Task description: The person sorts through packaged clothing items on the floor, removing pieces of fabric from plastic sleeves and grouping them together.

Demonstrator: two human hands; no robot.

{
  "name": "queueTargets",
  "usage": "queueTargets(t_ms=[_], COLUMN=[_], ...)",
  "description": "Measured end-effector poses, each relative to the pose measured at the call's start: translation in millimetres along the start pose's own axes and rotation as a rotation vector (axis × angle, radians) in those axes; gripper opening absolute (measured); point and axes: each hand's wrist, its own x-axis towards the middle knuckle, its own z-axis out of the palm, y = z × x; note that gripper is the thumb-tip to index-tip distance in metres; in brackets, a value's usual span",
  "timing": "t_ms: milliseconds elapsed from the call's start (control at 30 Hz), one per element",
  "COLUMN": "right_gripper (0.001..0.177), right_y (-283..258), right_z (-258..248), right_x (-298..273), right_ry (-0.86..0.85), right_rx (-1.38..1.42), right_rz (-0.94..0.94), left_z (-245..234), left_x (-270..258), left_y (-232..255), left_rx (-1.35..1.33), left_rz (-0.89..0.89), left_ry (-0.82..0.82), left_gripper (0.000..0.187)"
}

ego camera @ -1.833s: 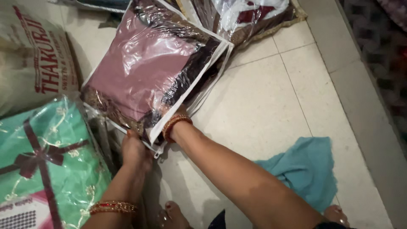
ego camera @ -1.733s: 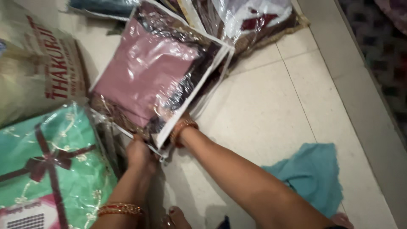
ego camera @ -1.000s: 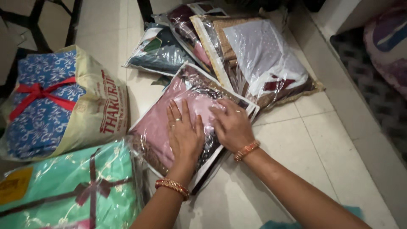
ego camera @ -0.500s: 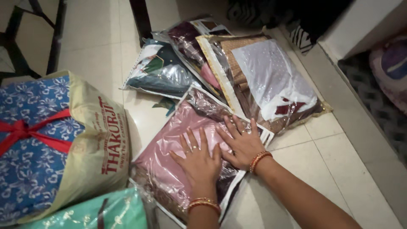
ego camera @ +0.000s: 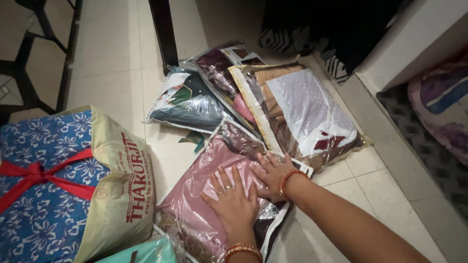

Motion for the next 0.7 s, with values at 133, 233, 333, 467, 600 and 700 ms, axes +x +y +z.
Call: queueTargets(t_ms=[133,233,333,467,600,700], right_gripper=[0.062,0.040,0.017,0.012,0.008,0.011], right_y=[11.6,24.9,48.6,81.3,103.7,118.0], right_z=[-50.5,-53.1,-29.2,-6.4,-3.3,-2.7], right_x=[23.6,53.7,75.6,86.7,90.4,94.6], right_ry=[-0.074,0.196,0.789,1.080,1.166,1.095], right_rx=[-0.042,0.009,0.001,-0.111,-0.208,-0.228], right_rz=[-0.144,-0.020,-0.115,-0.284,-0.396,-0.374], left_z=[-1.2,2.0,2.5,-2.5,-27.0,-47.5], left_x=[1.4,-1.4,-0.5,1.6,1.1,15.9], left_y=[-0.3,0.2,0.8,3.4,12.2,18.5], left_rx=[0.008,0.020,0.010,0.057,0.128,0.067], left_rz=[-0.002,-0.006,-0.013,0.037,-0.027,-0.073], left_ry=[-0.002,0.033,0.037,0.076,-0.139,-0.337], left_gripper=[0.077,0.077,0.078,0.079,0.078,0.068])
